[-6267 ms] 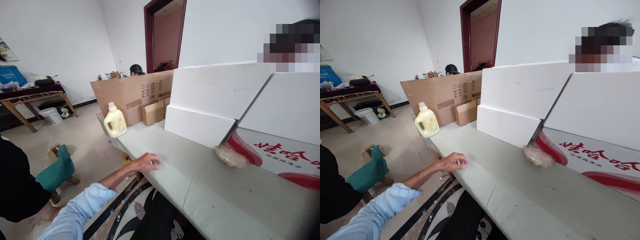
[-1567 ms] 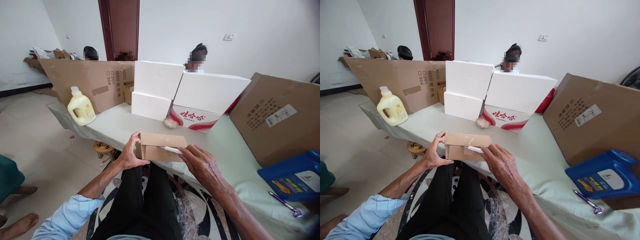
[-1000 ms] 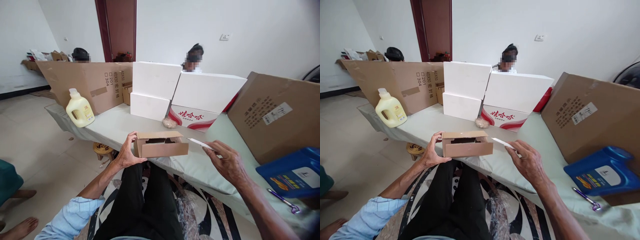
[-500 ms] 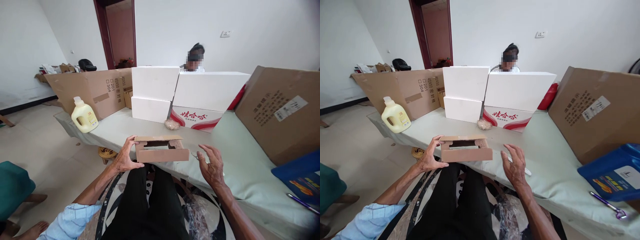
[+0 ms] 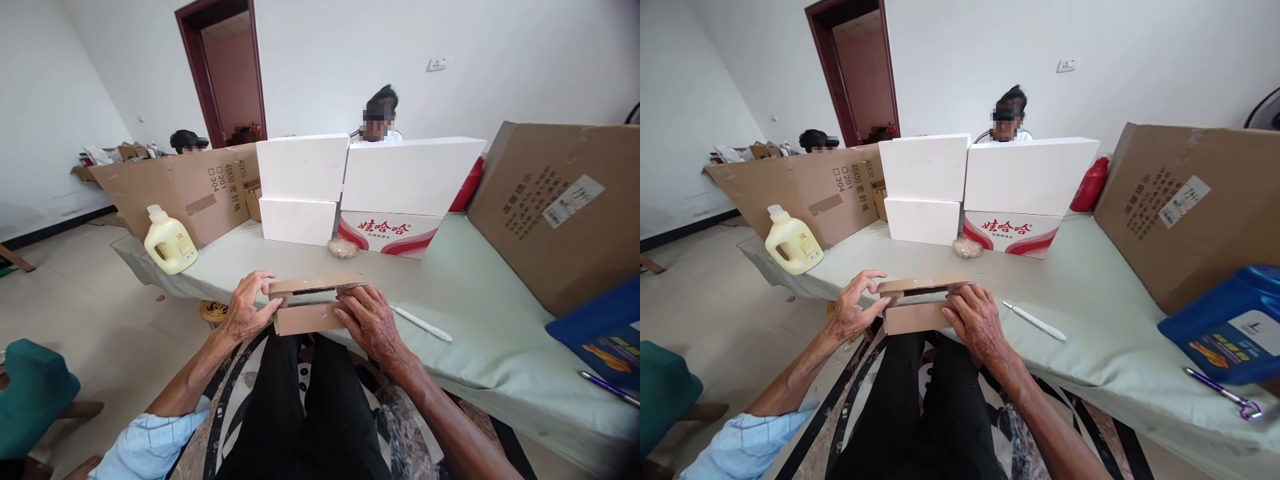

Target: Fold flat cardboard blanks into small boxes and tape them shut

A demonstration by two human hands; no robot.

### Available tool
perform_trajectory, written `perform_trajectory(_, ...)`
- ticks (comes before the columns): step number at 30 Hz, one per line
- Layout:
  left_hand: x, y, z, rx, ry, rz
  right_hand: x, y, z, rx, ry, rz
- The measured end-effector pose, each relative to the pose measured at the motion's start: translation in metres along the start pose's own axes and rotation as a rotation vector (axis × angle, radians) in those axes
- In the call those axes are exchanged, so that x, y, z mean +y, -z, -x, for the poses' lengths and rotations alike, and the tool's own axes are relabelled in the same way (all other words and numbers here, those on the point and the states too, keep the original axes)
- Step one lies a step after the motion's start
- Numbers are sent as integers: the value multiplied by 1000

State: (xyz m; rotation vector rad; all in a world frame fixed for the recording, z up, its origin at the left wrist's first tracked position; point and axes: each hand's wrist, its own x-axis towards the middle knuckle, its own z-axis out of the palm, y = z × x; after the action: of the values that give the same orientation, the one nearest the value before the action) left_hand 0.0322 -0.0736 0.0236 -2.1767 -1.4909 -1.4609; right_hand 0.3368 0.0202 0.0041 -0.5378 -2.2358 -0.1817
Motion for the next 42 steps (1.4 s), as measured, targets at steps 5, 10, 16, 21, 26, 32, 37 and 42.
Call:
perform_trajectory(5,25,1,-7,-130,-120,-91,-4,-1,-3,-38,-35,-8)
perform_trajectory(10,38,-3,-10,-316,-134,-191,-7,-4,-8,-17,-46,-45)
perform_trajectory(16,37,-12,-19,-374,-126,-212,-9,-6,-16,-9,-68,-53)
perform_trajectory(21,30,-14,-30,-330,-119,-212,-8,-6,-17,-25,-82,-30)
perform_trajectory(26,18,-11,-42,-379,-169,-293,-10,-6,-14,-46,-74,-9)
perform_trajectory(32,8,-17,-59,-468,-270,-288,-15,-1,-16,-124,-34,57)
perform_trajectory(37,6,-28,-76,-547,-301,-258,-26,-2,-23,-204,-8,80)
perform_trajectory(42,-4,-30,-89,-536,-321,-191,-32,0,-32,-194,1,76)
